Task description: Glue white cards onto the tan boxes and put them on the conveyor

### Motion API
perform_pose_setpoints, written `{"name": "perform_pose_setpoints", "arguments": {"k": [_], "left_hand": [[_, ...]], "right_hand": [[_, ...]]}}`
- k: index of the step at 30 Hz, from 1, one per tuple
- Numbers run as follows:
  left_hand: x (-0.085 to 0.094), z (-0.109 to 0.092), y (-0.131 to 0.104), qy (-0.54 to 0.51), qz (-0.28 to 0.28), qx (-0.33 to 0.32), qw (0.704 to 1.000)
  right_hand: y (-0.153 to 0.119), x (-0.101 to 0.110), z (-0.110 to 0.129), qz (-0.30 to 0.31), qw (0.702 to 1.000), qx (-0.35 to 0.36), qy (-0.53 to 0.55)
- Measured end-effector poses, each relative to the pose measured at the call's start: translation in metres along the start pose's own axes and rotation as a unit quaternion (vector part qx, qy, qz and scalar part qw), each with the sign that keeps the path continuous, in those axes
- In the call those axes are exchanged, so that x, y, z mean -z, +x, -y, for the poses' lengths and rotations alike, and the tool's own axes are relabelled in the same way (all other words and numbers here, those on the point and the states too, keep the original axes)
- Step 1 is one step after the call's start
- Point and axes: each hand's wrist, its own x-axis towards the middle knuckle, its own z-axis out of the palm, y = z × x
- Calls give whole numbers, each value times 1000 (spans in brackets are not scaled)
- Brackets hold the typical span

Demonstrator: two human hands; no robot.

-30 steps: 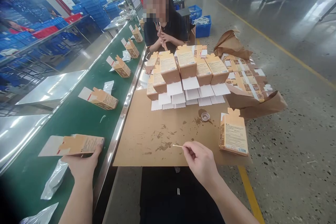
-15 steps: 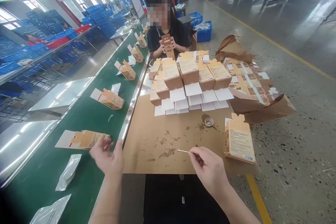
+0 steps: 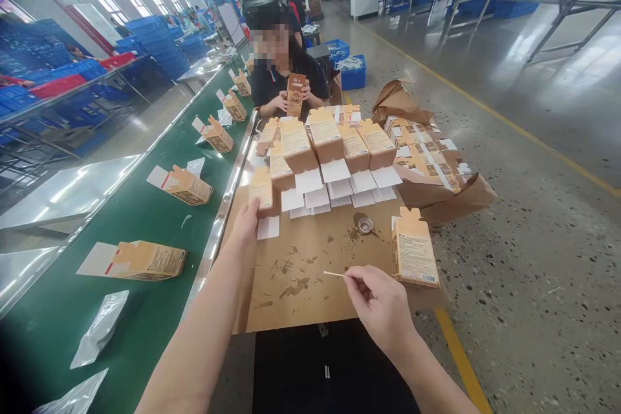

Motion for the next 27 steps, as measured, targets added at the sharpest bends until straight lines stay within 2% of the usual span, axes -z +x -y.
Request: {"name": "perform_pose_setpoints", "arguments": {"k": [2,4,6,9,11,13,19,24,27], "left_hand": [[23,18,-34,-81,-12,23,996],[37,35,-73,-173,-15,45,984],[37,48,-110,-221,-8,65,973],[21,52,-148,-221,-9,78,972],[12,47,-156,-201,-7,77,977],[11,42,-157,-182,5,76,980],[24,40,-150,-159,33,76,984],[23,45,-156,-132,64,52,988],[17,51,-169,-85,52,-5,995]], "right_hand": [[-1,-2,0,3,1000,10,5],[-3,-7,-2,17,1000,18,12],[-3,-15,-6,41,999,20,19],[-3,-31,-14,67,997,21,29],[-1,-44,-19,82,996,22,34],[-1,-57,-23,102,994,21,35],[-3,-85,-29,146,989,14,30],[-5,-77,-34,127,992,-7,27],[-9,-64,-34,108,993,-25,31]]}}
